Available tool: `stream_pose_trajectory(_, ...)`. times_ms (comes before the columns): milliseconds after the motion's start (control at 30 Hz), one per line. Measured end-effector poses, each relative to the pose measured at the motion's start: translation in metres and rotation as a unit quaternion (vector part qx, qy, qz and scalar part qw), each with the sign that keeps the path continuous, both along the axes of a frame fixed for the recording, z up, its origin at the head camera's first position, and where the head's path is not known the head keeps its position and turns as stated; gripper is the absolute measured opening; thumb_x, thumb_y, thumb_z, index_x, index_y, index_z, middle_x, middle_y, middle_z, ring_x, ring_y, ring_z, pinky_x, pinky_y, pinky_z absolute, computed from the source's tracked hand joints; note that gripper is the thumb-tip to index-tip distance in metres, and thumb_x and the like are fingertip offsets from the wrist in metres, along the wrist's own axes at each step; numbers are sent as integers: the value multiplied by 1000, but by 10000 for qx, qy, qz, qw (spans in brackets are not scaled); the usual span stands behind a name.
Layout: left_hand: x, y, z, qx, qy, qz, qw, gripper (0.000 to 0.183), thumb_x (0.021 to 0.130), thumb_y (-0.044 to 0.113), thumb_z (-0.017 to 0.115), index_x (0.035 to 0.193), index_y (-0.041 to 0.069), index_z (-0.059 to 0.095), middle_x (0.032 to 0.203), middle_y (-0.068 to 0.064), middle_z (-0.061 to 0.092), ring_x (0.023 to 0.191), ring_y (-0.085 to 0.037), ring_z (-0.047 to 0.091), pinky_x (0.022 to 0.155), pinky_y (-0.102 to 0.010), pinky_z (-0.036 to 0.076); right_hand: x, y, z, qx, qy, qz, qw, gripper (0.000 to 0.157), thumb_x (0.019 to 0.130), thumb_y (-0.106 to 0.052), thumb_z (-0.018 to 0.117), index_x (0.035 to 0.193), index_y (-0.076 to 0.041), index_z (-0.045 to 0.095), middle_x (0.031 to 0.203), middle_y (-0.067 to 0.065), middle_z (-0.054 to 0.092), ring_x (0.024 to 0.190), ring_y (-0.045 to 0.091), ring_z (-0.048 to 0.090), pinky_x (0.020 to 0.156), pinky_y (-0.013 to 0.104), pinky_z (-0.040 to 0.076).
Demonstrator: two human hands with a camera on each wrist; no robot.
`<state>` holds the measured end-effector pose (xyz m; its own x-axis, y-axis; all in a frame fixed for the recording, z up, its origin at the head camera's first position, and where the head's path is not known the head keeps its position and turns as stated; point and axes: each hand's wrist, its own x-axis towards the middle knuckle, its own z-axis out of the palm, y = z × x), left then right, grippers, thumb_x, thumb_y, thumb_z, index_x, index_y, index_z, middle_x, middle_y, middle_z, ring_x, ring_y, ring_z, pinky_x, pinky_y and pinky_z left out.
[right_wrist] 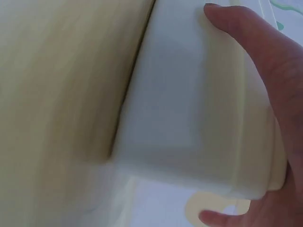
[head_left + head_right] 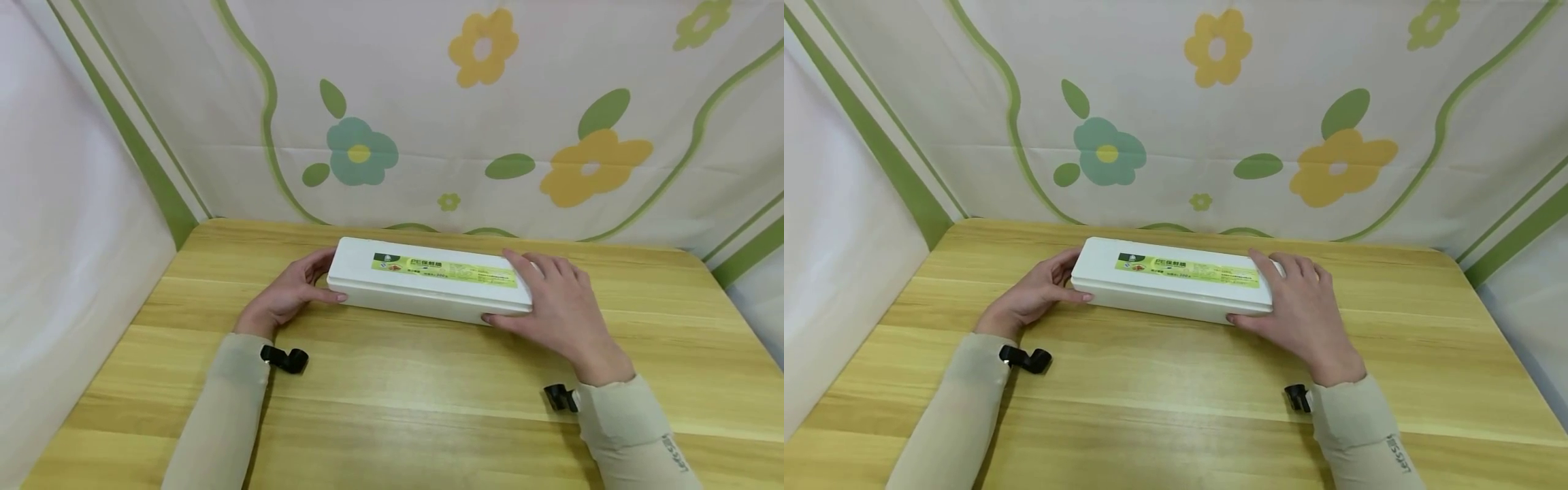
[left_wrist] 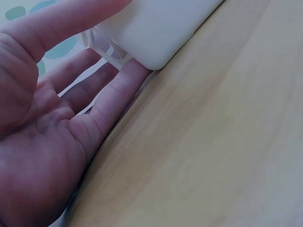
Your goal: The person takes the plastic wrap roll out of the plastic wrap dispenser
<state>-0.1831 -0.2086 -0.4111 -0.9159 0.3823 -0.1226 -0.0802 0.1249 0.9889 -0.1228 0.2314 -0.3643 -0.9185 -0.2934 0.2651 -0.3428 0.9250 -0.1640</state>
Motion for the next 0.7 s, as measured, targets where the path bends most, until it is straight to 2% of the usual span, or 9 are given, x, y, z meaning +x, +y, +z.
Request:
stream_pose_trajectory(100,0,0,-1,2,20,5,10000,94,80,-6,87,162,11,46,165,-10,48,154,-29,40,130,-48,25,-2,-7,3,155,137,9,9998,108,69,-67,92,158,-22,51,142,19,63,133,48,54,110,77,32)
stream_pose_trajectory(200,0,0,-1,11,27,13,10000,93,80,-6,87,162,11,46,164,-9,49,153,-29,40,129,-48,25,-4,-18,6,294,274,109,9991,106,68,-71,90,155,-22,55,142,18,64,135,48,53,112,80,29)
stream_pose_trajectory(300,0,0,-1,32,20,31,10000,94,80,-6,88,162,12,46,163,-10,49,152,-30,41,129,-48,25,-9,-36,8,397,256,273,9985,105,71,-72,88,156,-21,54,144,17,64,136,47,54,111,76,34)
stream_pose_trajectory(500,3,-1,-1,16,-24,76,10000,94,80,-5,89,162,13,46,164,-9,48,153,-30,40,130,-50,24,-17,-83,9,615,-105,485,9969,106,79,-74,82,163,-22,45,149,14,60,137,43,55,109,66,41)
stream_pose_trajectory(700,6,0,-1,28,-28,62,10000,93,80,-4,89,161,14,47,163,-8,50,153,-30,41,130,-50,25,-21,-121,10,786,101,786,9937,99,82,-76,77,160,-23,46,144,13,61,132,42,58,105,60,45)
